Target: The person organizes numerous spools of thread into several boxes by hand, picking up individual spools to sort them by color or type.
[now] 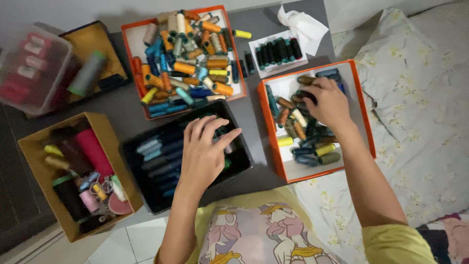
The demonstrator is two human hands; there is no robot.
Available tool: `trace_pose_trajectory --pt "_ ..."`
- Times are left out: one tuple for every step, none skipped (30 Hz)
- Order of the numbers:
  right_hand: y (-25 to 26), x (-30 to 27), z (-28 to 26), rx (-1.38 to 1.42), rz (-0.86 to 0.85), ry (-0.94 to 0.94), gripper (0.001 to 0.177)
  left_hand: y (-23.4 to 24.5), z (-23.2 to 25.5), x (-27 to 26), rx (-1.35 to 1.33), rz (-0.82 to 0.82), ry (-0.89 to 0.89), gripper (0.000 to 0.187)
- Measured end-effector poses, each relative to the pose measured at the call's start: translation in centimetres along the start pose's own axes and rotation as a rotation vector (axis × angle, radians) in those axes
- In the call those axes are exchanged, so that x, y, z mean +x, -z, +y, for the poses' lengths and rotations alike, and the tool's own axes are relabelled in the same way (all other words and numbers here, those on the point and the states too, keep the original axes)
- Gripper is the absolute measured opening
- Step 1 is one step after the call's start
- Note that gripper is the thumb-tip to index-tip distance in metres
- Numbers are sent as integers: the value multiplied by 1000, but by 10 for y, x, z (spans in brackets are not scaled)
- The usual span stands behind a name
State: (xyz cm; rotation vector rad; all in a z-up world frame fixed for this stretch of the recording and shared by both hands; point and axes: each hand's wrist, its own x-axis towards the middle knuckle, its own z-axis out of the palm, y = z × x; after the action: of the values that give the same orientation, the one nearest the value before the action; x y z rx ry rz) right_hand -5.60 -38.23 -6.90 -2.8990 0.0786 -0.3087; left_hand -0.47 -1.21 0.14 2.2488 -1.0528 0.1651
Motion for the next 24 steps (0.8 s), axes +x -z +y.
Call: trace_pose_trajectory --pt "0 5 4 4 -41 15 28 -3 5 2 6 20 10 53" --pt "3 8 9 26 -55 27 28 -6 10 4 13 39 19 51" --pt "8 12 13 48 -69 45 27 -8 14 5 20 63 31 49" --pt "15 16 16 69 -83 63 27 -9 16 7 24 63 47 50" --pt "27 16 21 227 -140 -42 30 -11 19 8 27 65 64 52" --pt "45 16 27 386 -198 -146 33 -12 21 9 29 67 82 53" --pt "63 15 31 545 -258 -253 36 -13 24 11 31 71 81 54" --pt "82 16 33 611 -296 -282 36 -14 25 13 32 74 79 55" --pt "103 17 35 676 -334 -313 36 -14 27 15 31 76 76 57" --pt "122 17 34 705 -309 -268 38 -15 30 16 32 79 74 58" --pt "138 18 31 734 -278 -219 41 -16 32 19 36 86 68 59" --pt "152 19 26 720 -260 -243 39 -15 34 21 40 93 62 60" --pt "165 19 21 705 -242 -268 37 -14 34 23 45 101 55 60" --pt "177 19 15 690 -225 -292 36 -11 35 24 51 110 48 61" --pt "187 19 10 632 -218 -272 36 -9 34 25 57 118 41 61" --pt "195 19 4 573 -210 -253 37 -6 33 26 37 136 41 61" --pt "200 20 -2 516 -207 -229 38 -1 32 27 18 156 46 61" --pt "204 22 -8 521 -201 -212 36 3 30 27 -1 176 50 61" --pt "207 22 -15 527 -196 -196 34 5 30 29 -110 198 36 61" --pt "210 22 -21 533 -191 -181 32 3 34 34 -220 220 22 62" --pt "213 22 -29 529 -188 -196 30 1 39 41 -327 244 4 63" --pt "217 23 -37 526 -185 -212 29 -5 46 51 -371 218 -18 59" --pt "222 24 -45 522 -179 -229 28 -10 54 65 -414 191 -44 55" --pt "227 26 -53 569 -156 -175 27 -11 60 76 -506 188 -89 54"
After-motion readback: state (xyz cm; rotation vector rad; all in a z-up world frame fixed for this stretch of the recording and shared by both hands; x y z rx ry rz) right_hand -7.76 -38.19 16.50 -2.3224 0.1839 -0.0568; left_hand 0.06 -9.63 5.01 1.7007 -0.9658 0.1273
